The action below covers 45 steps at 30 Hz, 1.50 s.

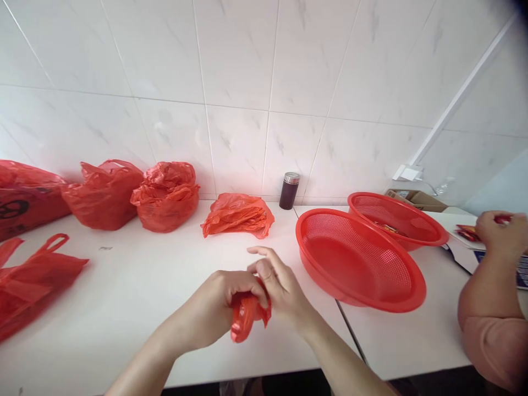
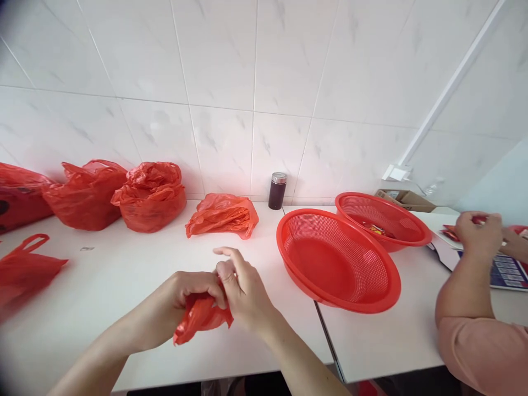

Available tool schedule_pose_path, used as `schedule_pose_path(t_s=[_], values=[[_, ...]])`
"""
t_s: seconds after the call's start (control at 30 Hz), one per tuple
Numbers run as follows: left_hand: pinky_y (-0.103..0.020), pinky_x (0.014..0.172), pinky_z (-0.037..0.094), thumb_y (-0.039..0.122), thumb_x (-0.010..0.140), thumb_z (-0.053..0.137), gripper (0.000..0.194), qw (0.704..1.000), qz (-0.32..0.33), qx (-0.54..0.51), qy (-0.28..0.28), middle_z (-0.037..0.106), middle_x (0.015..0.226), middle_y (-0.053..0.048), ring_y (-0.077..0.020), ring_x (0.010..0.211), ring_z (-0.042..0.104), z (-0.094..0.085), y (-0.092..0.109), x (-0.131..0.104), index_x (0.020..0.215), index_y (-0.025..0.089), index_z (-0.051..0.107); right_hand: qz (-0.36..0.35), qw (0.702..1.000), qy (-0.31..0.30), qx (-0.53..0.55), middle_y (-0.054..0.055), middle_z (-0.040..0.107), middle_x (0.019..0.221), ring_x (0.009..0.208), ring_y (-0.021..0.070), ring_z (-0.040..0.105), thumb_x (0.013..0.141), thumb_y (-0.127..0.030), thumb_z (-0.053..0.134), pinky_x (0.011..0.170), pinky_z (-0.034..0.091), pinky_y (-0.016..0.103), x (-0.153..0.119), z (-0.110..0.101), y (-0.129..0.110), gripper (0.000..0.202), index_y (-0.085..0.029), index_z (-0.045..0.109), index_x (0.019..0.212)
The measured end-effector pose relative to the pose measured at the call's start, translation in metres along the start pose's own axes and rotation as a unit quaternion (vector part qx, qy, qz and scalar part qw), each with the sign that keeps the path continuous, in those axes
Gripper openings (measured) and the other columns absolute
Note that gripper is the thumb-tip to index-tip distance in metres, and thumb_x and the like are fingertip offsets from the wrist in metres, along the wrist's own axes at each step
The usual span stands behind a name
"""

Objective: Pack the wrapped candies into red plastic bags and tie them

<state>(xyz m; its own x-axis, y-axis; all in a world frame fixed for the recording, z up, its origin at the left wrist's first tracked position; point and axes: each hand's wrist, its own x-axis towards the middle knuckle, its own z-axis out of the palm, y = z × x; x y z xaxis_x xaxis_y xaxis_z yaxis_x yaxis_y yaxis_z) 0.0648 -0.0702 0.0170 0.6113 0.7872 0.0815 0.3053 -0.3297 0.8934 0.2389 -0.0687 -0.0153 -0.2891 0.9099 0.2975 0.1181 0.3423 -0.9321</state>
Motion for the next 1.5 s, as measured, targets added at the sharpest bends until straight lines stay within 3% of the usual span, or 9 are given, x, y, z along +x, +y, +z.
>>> schedule_pose_path(t_s=[0.17,0.3,0.47,0.6,0.77,0.9,1.07,1.37,1.5], values=[[-0.02,0.054,0.041,-0.008,0.059,0.034,0.038,0.947,0.091,0.239,0.196,0.062,0.074,0.003,-0.0097,0.059,0.054,0.013,-0.027,0.008,0.076,0.021,0.053,0.037,0.992,-0.003,0.117,-0.003,0.051,0.07,0.062,0.0127,0.05,0.1,-0.049,0.037,0.061,0.043,0.026,0.001,0.014,0.019,0.035,-0.027,0.051,0.122],[-0.022,0.067,0.049,-0.006,0.076,0.041,0.042,0.904,0.182,0.242,0.302,0.063,0.109,-0.004,-0.0142,0.091,0.065,0.026,-0.047,0.008,0.102,0.025,0.053,0.047,0.972,-0.048,0.224,0.002,0.058,0.089,0.083,0.0148,0.056,0.098,-0.045,0.045,0.08,0.047,0.028,-0.002,0.012,0.017,0.028,-0.022,0.061,0.1],[-0.023,0.072,0.052,0.0,0.081,0.05,0.047,0.931,0.143,0.214,0.26,0.06,0.117,-0.005,-0.0162,0.097,0.065,0.031,-0.05,-0.003,0.118,0.028,0.053,0.09,0.976,-0.111,0.165,0.002,0.062,0.093,0.088,0.0151,0.059,0.091,-0.026,0.054,0.082,0.048,0.03,-0.003,-0.004,0.009,0.011,-0.019,0.062,0.096],[-0.026,0.079,0.054,0.008,0.087,0.049,0.042,0.955,0.135,0.159,0.211,0.062,0.112,-0.006,-0.0185,0.099,0.066,0.027,-0.043,-0.014,0.121,0.03,0.059,0.044,0.989,-0.131,0.055,0.003,0.065,0.106,0.102,0.0169,0.06,0.084,-0.012,0.051,0.09,0.048,0.031,-0.006,-0.011,-0.004,0.026,-0.021,0.065,0.104],[-0.026,0.084,0.055,0.005,0.086,0.046,0.062,0.968,0.141,0.125,0.166,0.063,0.123,-0.006,-0.0189,0.107,0.065,0.022,-0.043,-0.022,0.14,0.036,0.05,-0.01,0.994,-0.044,-0.099,0.0,0.062,0.084,0.076,0.0138,0.056,0.086,-0.011,0.044,0.062,0.043,0.023,-0.009,-0.01,-0.006,0.018,-0.021,0.059,0.09],[-0.027,0.086,0.055,0.003,0.081,0.048,0.061,0.965,0.094,0.119,0.214,0.069,0.12,-0.002,-0.0192,0.106,0.066,0.022,-0.052,-0.026,0.131,0.035,0.059,-0.095,0.969,0.043,-0.224,-0.003,0.048,0.066,0.06,0.0128,0.042,0.08,-0.005,0.039,0.058,0.034,0.025,-0.01,-0.003,0.012,0.018,-0.021,0.047,0.077],[-0.027,0.075,0.056,0.019,0.083,0.052,0.029,0.956,-0.023,0.056,0.288,0.074,0.103,-0.004,-0.0212,0.091,0.07,0.03,-0.062,-0.036,0.103,0.026,0.072,-0.138,0.938,0.116,-0.297,-0.001,0.043,0.068,0.06,0.0139,0.039,0.072,-0.002,0.037,0.055,0.028,0.026,-0.015,-0.004,0.044,0.02,-0.022,0.039,0.07],[-0.031,0.074,0.055,0.049,0.088,0.053,0.032,0.89,-0.127,-0.041,0.435,0.074,0.091,-0.003,-0.021,0.074,0.07,0.028,-0.088,-0.06,0.088,0.022,0.07,0.001,0.948,0.165,-0.273,-0.003,0.037,0.06,0.055,0.0131,0.033,0.077,-0.009,0.033,0.053,0.024,0.027,-0.027,-0.023,0.101,0.02,-0.022,0.031,0.062],[-0.034,0.08,0.054,0.053,0.088,0.053,0.036,0.868,-0.179,-0.056,0.46,0.073,0.086,-0.004,-0.026,0.086,0.07,0.029,-0.108,-0.071,0.09,0.021,0.069,0.069,0.942,0.176,-0.278,-0.004,0.033,0.054,0.051,0.0135,0.033,0.078,-0.014,0.035,0.052,0.024,0.027,-0.029,-0.026,0.13,0.021,-0.023,0.03,0.059]])
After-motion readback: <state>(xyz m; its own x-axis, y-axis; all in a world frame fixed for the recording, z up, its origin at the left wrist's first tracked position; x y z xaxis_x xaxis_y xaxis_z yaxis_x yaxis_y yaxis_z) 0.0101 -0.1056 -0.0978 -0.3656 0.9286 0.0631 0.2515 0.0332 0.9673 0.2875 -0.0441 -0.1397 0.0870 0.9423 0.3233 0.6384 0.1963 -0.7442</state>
